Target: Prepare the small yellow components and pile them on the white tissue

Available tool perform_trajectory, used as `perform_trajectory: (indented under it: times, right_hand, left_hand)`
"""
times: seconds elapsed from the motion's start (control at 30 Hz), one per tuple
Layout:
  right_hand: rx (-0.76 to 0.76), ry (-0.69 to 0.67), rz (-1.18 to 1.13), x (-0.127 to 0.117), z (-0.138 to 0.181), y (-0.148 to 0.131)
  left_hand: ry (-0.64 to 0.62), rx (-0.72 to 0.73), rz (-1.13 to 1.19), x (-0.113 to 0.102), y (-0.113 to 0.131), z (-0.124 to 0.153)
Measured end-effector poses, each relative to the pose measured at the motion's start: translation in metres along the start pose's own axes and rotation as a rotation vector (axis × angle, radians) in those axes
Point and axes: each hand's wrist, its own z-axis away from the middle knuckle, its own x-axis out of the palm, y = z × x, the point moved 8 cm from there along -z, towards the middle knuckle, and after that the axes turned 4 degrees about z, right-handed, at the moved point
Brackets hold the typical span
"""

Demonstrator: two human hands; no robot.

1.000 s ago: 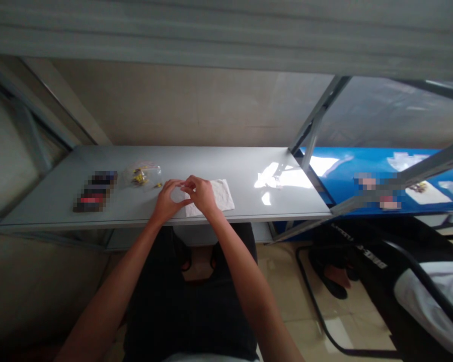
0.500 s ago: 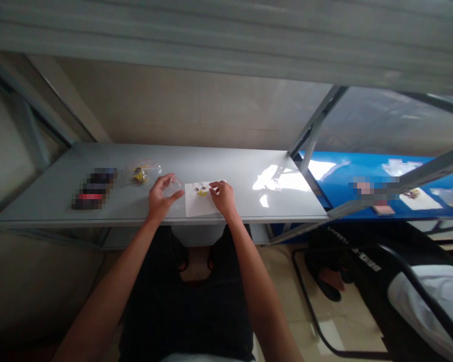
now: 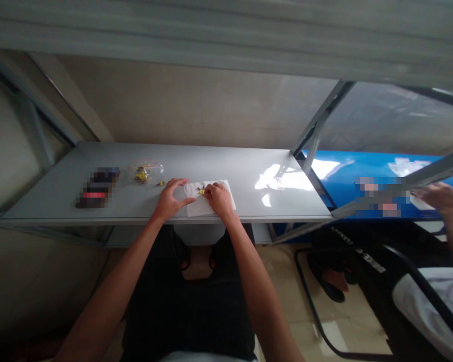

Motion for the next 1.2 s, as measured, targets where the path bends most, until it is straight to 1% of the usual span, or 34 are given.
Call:
perform_trajectory:
  times: [0.1,0.17,0.23,0.3,0.4,0.47,0.6,0.7,0.8,0.87,0.93,1.0,1.1,1.2]
  right_hand:
    - [-0.028,0.023,-0.013,-0.001,0.001,-0.004]
    - [-0.03,0.071,-0.059,-0.006,0.002,-0.006]
    - [-0.026,0.139,-0.141,-0.013,0.003,-0.009]
    - [-0.017,0.183,-0.272,-0.018,0.002,-0.012]
    - [-0.013,0.174,-0.448,-0.018,-0.001,-0.02]
    - [-0.025,0.146,-0.474,-0.015,-0.005,-0.028]
    - [-0.074,0.103,-0.441,-0.005,-0.011,-0.041]
    - [-0.096,0.118,-0.441,-0.006,-0.011,-0.041]
    - [-0.014,0.21,-0.41,-0.018,-0.007,-0.021]
    - [0.081,0.249,-0.313,-0.025,-0.003,-0.002]
    - [0.129,0.212,-0.206,-0.026,0.001,0.012]
    - [0.119,0.131,-0.138,-0.02,0.004,0.016]
    - [0.089,0.056,-0.075,-0.011,0.007,0.015]
    - [0.063,0.052,-0.03,-0.007,0.007,0.009]
  left_hand:
    - [-0.03,0.031,-0.022,0.003,0.003,0.0]
    - [-0.046,0.036,-0.033,0.004,0.004,0.0]
    - [-0.057,0.031,-0.039,0.005,0.005,-0.001]
    - [-0.06,0.031,-0.035,0.005,0.005,-0.001]
    - [-0.057,0.045,-0.002,0.005,0.006,-0.001]
    - [-0.053,0.048,0.02,0.004,0.006,-0.001]
    - [-0.045,0.029,0.058,0.003,0.005,-0.002]
    - [-0.016,0.0,0.098,0.0,0.001,-0.002]
    - [0.035,-0.063,0.163,-0.004,-0.007,-0.001]
    - [0.101,-0.106,0.217,-0.009,-0.012,0.001]
    - [0.146,-0.116,0.218,-0.012,-0.012,0.001]
    - [0.131,-0.087,0.158,-0.012,-0.006,0.001]
    - [0.078,-0.03,0.079,-0.009,0.003,-0.001]
    - [0.065,-0.014,0.046,-0.008,0.006,-0.001]
